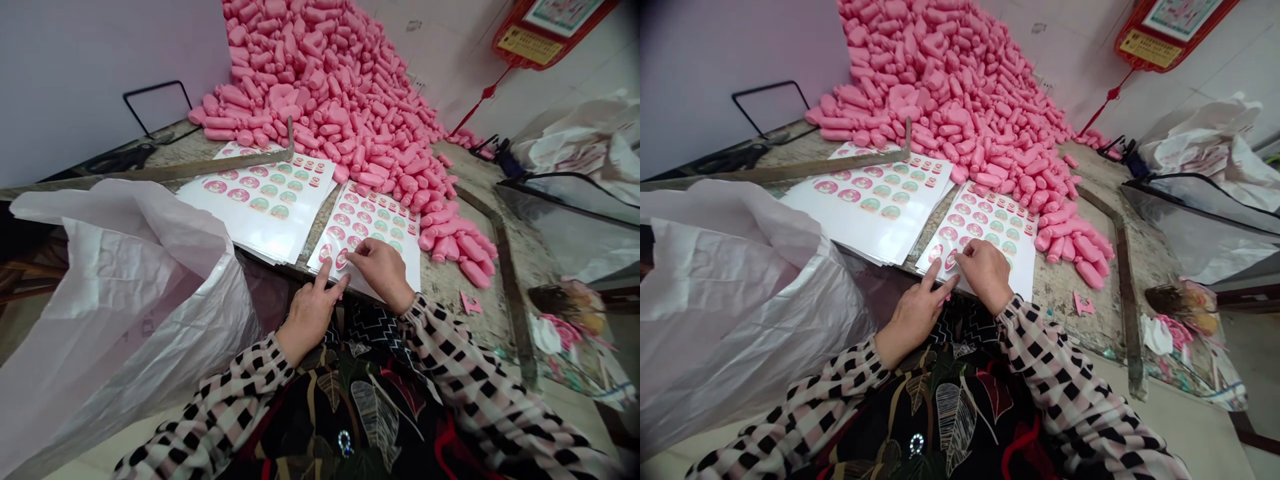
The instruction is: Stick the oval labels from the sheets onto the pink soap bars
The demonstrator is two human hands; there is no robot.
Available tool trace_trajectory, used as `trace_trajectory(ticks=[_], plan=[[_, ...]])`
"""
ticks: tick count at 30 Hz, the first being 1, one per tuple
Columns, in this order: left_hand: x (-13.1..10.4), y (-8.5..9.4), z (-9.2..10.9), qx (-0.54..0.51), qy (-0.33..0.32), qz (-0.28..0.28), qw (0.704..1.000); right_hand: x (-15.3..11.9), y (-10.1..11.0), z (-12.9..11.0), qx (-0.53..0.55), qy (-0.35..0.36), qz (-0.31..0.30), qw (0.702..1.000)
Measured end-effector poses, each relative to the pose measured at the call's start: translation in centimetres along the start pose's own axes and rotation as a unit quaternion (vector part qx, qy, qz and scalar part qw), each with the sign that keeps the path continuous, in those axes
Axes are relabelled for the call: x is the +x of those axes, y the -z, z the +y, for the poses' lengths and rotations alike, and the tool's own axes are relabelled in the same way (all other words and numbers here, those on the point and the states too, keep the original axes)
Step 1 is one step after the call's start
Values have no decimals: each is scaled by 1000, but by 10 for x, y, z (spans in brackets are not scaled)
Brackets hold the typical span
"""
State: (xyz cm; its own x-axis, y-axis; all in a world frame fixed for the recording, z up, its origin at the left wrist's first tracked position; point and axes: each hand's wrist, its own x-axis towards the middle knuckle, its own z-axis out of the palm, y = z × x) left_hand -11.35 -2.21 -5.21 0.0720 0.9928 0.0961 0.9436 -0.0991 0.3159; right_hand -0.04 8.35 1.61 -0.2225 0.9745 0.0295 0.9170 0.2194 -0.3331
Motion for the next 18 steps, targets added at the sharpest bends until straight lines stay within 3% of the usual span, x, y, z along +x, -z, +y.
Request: trace_trajectory(ticks=[5, 11, 15, 18], plan=[[-1, 2, 2, 9, 9, -10, 1000, -3, 1, 0, 1, 18, 11, 1000], [0, 3, 3, 20, 23, -19, 999, -1, 12, 4, 5, 48, 76, 996], [-3, 5, -1, -20, 9, -17, 1000, 0, 19, 16, 64, 48, 69, 994], [-12, 12, -5, -116, -20, 17, 993, -5, 16, 27, 165, 44, 49, 984]])
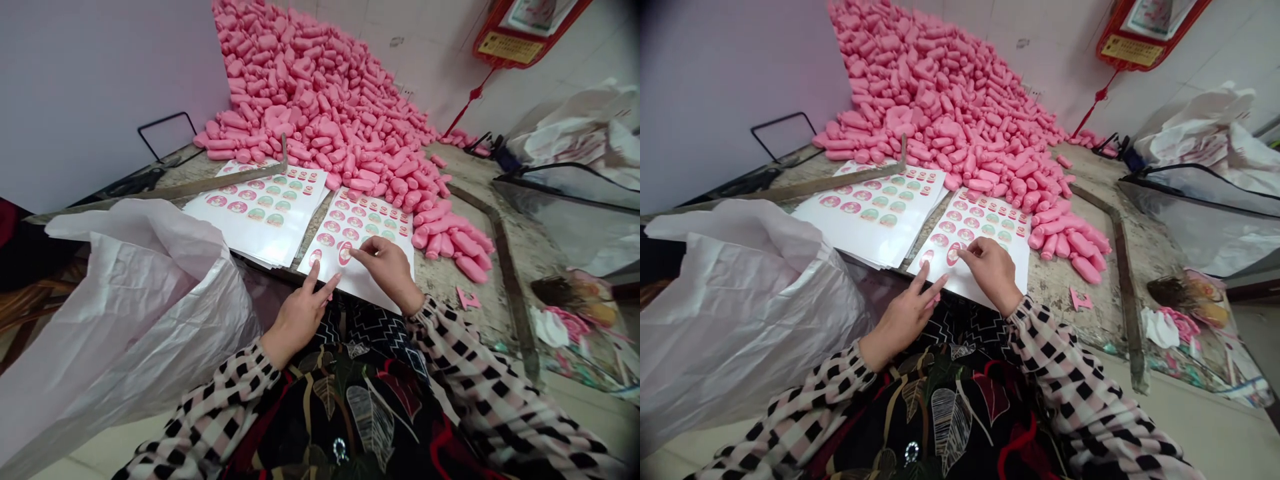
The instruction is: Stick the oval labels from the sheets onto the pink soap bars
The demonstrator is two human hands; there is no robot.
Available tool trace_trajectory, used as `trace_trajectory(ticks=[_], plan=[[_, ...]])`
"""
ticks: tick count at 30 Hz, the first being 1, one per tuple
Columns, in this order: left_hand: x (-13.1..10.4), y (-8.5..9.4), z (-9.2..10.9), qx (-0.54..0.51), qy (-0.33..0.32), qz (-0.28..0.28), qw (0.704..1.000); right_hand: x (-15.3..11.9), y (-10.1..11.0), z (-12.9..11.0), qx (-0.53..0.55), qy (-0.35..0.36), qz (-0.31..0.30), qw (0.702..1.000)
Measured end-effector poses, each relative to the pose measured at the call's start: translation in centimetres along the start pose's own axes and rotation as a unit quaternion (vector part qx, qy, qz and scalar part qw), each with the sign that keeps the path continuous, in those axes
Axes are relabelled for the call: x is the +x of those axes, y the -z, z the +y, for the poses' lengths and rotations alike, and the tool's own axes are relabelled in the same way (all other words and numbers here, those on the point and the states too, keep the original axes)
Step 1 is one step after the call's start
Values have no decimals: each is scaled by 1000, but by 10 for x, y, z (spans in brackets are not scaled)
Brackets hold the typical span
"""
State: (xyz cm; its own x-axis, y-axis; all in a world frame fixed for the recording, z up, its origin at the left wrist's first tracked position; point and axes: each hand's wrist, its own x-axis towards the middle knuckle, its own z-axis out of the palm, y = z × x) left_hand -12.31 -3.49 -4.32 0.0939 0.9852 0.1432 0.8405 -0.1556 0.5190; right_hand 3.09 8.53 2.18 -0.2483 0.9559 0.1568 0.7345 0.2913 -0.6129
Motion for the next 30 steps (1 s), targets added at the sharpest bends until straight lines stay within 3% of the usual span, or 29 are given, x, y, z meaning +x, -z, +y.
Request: trace_trajectory(ticks=[3, 5, 6, 9, 11, 12, 14, 19, 30], plan=[[-9, 13, 5, -183, 26, 71, 980, -11, -1, 5, 136, -17, -6, 991], [-8, 22, 12, -361, 118, 97, 920, -20, -1, 2, 209, -19, -11, 978], [-5, 27, 16, -467, 163, 89, 864, -24, 0, -2, 236, -16, -19, 972], [10, 36, 25, -720, 226, 43, 655, -37, 3, -16, 277, 1, -56, 959], [20, 39, 30, -782, 253, 33, 568, -43, 4, -23, 280, 9, -78, 957], [24, 40, 31, -794, 266, 29, 547, -45, 4, -24, 278, 11, -84, 957], [29, 41, 34, -798, 281, 11, 533, -48, 3, -25, 267, 13, -88, 959], [32, 39, 37, -795, 268, -27, 544, -51, 1, -21, 233, 23, -91, 968], [34, 33, 36, -789, 257, -11, 559, -53, -3, -20, 195, 32, -90, 976]])
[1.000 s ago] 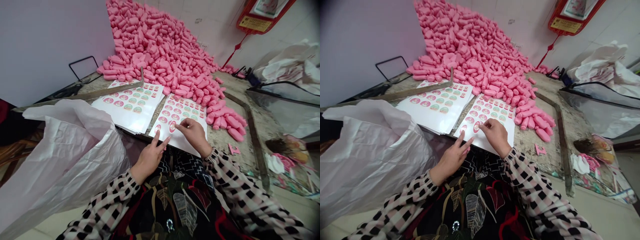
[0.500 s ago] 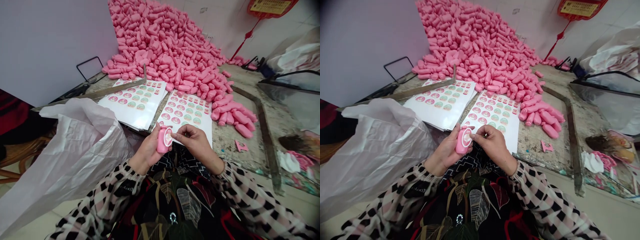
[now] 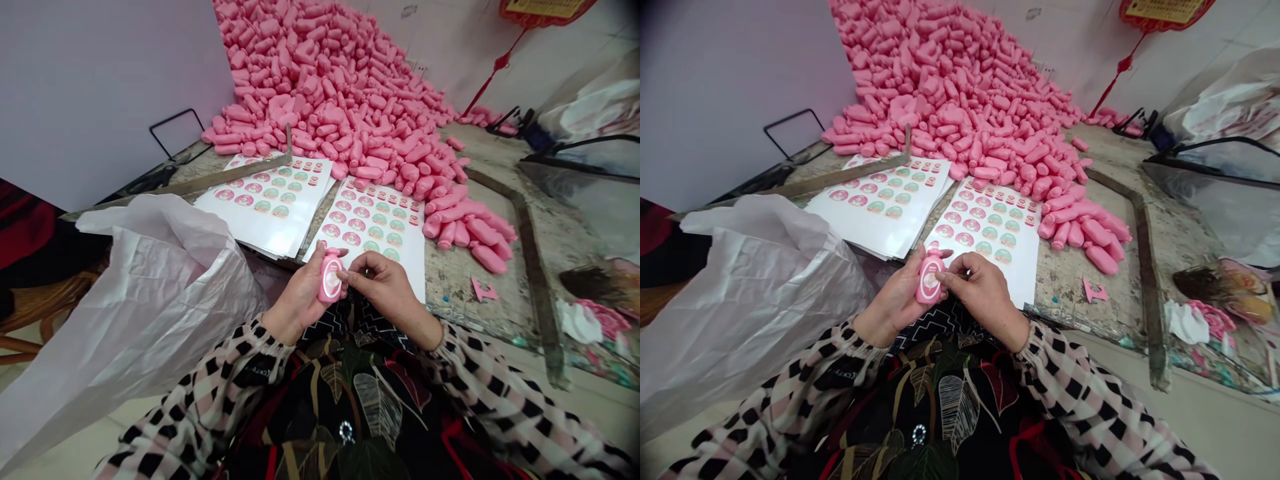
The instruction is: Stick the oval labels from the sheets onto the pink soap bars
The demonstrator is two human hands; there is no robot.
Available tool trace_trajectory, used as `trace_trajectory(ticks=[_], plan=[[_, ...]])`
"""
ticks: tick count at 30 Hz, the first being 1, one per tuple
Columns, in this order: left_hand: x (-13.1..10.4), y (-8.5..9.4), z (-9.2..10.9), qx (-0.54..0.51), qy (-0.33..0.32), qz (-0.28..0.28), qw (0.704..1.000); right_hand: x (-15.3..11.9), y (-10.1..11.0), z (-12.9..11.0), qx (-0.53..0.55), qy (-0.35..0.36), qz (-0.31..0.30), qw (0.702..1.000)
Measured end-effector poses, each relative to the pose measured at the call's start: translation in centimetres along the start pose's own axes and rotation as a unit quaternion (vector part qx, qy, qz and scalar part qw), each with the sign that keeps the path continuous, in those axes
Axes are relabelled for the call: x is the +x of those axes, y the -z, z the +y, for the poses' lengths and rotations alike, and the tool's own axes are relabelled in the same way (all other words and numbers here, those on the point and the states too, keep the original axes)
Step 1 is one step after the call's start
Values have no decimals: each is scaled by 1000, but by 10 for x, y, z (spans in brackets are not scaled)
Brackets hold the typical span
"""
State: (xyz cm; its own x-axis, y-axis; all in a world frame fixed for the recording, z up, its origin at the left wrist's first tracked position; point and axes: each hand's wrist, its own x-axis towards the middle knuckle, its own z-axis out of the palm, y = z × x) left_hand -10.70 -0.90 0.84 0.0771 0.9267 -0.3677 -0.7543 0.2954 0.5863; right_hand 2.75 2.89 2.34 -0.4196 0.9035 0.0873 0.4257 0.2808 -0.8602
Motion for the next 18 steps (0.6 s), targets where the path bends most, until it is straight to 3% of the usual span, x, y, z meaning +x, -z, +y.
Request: trace_trajectory(ticks=[10, 15, 18], plan=[[-6, 2, 1, 74, -1, -36, 997, -2, 0, 6, -43, 1, -4, 999], [-17, 7, 6, 165, 38, -95, 981, -7, 10, 7, -117, 70, -24, 990], [-20, 9, 7, 178, 45, -113, 977, -4, 22, 13, -155, 65, 18, 986]])
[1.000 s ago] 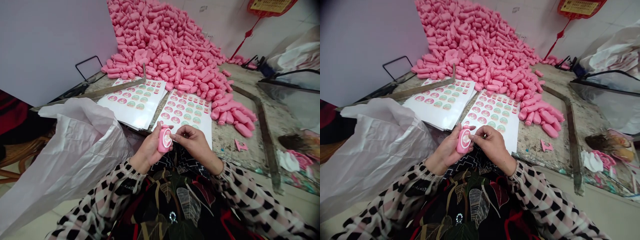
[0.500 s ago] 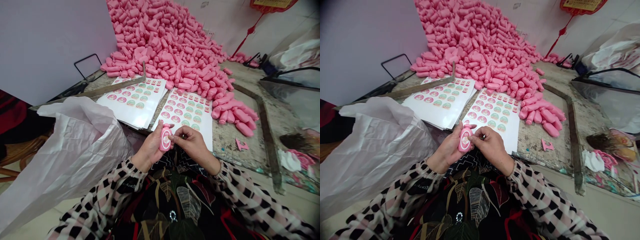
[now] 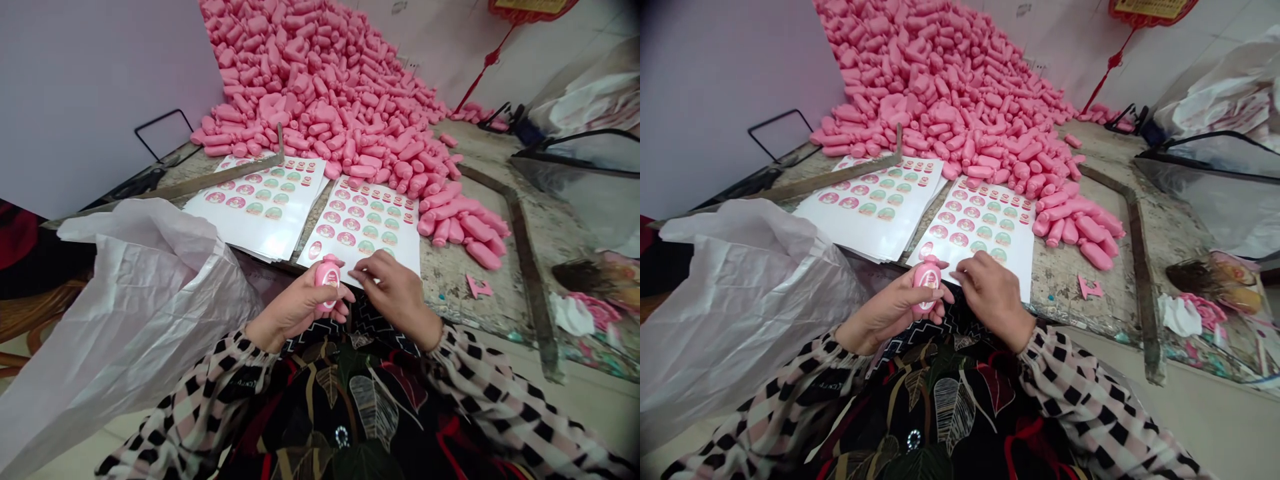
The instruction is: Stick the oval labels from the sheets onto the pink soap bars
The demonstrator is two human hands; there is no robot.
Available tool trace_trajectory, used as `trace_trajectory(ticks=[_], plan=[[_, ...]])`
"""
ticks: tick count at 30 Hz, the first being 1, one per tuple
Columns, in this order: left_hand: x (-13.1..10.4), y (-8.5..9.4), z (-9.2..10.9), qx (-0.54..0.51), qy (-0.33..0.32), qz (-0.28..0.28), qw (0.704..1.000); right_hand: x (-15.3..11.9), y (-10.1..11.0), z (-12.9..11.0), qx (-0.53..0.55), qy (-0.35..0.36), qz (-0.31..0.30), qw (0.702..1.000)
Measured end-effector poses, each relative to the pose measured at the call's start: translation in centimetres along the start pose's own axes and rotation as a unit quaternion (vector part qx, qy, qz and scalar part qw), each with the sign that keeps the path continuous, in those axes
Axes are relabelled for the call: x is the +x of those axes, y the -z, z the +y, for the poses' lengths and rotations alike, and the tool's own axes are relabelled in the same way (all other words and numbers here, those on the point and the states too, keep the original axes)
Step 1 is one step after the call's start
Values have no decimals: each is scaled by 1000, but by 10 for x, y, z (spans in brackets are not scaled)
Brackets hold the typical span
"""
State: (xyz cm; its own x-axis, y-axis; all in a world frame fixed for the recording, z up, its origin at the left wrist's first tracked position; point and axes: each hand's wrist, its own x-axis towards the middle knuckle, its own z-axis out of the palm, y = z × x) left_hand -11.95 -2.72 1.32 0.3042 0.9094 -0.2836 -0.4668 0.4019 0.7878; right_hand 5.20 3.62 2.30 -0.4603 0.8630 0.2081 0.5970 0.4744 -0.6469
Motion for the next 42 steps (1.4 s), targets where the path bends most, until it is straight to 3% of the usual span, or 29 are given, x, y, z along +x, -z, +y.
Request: trace_trajectory(ticks=[2, 4, 8, 10, 13, 15, 18, 20, 22, 24, 28, 31, 35, 39, 42], plan=[[0, -2, 0, 6, 8, 0, 1000, 3, 5, 6, 47, -63, 35, 996], [1, -7, 0, 14, 23, 3, 1000, 5, 8, 8, 150, -130, 19, 980], [9, -23, -5, 49, 48, -7, 998, -4, 2, -3, 351, -225, -123, 901], [13, -30, -12, 71, 59, -13, 996, -13, -3, -8, 416, -253, -163, 858], [18, -34, -24, 119, 68, -32, 990, -23, 0, -6, 464, -269, -147, 831], [20, -33, -31, 164, 64, -53, 983, -29, 13, 5, 468, -278, -87, 835], [24, -28, -38, 215, 68, -66, 972, -47, 46, 35, 387, -295, 32, 873], [28, -24, -40, 225, 82, -63, 969, -71, 67, 63, 268, -310, 69, 910], [33, -22, -41, 233, 86, -58, 967, -106, 79, 91, 134, -338, 71, 929], [37, -20, -41, 247, 90, -53, 963, -142, 80, 114, 49, -379, 50, 923], [43, -19, -44, 260, 107, -35, 959, -186, 71, 131, -138, -406, -5, 904], [47, -18, -45, 258, 115, -28, 959, -172, 82, 124, -196, -357, 0, 913], [48, -21, -45, 263, 109, -21, 958, -103, 118, 119, -283, -271, 41, 919], [43, -23, -43, 265, 93, -7, 960, -32, 137, 133, -428, -274, 18, 861], [36, -19, -43, 261, 72, 8, 963, -5, 135, 149, -485, -281, -41, 827]])
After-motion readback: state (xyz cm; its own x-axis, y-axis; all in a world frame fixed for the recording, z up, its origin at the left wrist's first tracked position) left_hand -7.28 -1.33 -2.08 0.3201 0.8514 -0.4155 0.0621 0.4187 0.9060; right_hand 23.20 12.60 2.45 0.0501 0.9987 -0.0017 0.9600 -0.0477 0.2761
